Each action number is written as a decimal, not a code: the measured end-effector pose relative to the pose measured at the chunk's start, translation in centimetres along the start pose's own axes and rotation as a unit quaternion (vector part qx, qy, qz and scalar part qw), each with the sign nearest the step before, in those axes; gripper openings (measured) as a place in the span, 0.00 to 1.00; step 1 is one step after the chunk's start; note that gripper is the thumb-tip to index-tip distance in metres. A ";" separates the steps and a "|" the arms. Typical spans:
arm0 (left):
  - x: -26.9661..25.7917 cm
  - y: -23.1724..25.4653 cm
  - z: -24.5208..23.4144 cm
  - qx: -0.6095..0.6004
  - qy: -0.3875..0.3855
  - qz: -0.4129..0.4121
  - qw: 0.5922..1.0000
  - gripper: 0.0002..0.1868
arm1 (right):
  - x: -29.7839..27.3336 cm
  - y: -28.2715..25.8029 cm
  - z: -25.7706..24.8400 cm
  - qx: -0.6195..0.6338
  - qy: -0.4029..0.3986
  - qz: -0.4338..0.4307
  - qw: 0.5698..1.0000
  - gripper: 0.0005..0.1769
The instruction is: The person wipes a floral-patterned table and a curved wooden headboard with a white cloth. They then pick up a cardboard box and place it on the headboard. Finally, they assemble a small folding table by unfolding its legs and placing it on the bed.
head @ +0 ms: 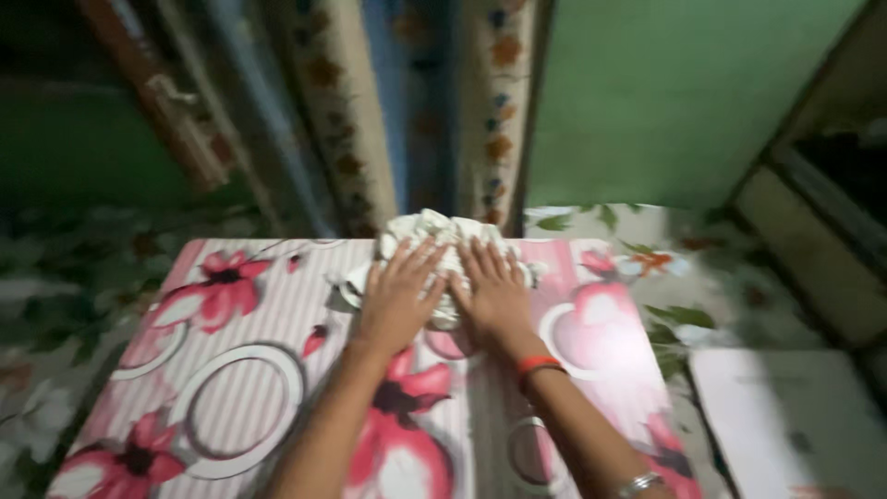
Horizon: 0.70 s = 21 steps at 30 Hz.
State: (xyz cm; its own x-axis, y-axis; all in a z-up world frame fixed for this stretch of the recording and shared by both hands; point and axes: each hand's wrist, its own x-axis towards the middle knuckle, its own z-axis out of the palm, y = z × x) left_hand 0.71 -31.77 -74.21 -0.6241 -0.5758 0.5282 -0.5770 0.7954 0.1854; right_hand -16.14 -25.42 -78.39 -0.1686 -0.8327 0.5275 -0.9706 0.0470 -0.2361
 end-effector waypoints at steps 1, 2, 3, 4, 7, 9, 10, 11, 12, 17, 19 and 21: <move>-0.9 -2.9 -0.9 0.015 0.005 -0.009 1.000 0.28 | 1.2 -2.6 2.0 0.013 0.006 -0.004 1.000 0.36; -2.0 -5.9 -1.9 0.029 0.010 -0.017 0.999 0.28 | 2.6 -5.4 4.0 0.020 0.008 -0.014 1.000 0.36; -3.4 -8.9 -3.2 0.045 0.014 -0.026 0.999 0.28 | 3.9 -8.6 5.9 0.028 0.010 -0.023 0.999 0.36; -5.1 -11.8 -4.6 0.055 0.002 -0.052 0.997 0.28 | 4.7 -11.8 7.7 0.048 0.005 -0.034 0.998 0.36; -10.3 -18.2 -9.3 0.085 -0.011 -0.108 0.990 0.29 | 6.7 -21.8 11.8 0.088 0.014 -0.086 0.992 0.38; -14.1 -20.6 -12.1 0.108 -0.016 -0.137 0.985 0.30 | 5.8 -26.9 12.7 0.106 -0.005 -0.113 0.988 0.38; -16.1 -21.0 -13.3 0.123 -0.021 -0.149 0.981 0.31 | 5.0 -28.8 12.7 0.114 -0.013 -0.127 0.985 0.37; -17.6 -21.3 -14.3 0.137 -0.026 -0.160 0.977 0.32 | 4.1 -30.1 12.4 0.128 -0.015 -0.140 0.982 0.37; -18.8 -21.4 -15.0 0.139 -0.030 -0.171 0.975 0.32 | 3.1 -31.2 12.0 0.142 -0.016 -0.153 0.978 0.37; -22.9 -17.3 -15.7 0.163 -0.041 -0.211 0.963 0.32 | -1.8 -31.8 8.5 0.159 -0.037 -0.170 0.972 0.36; -23.3 -14.1 -15.2 0.171 -0.034 -0.187 0.967 0.32 | -2.9 -29.8 6.6 0.173 -0.065 -0.170 0.968 0.37; -22.3 -10.5 -14.4 0.168 -0.028 -0.169 0.971 0.32 | -4.2 -26.1 4.4 0.163 -0.083 -0.162 0.970 0.38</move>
State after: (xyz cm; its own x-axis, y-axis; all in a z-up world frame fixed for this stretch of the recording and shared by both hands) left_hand 28.29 -24.54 -75.97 -0.3906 -0.8101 0.4373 -0.8874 0.4577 0.0553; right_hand 10.64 -25.55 -78.02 0.1928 -0.8534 0.4843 -0.8574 -0.3865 -0.3398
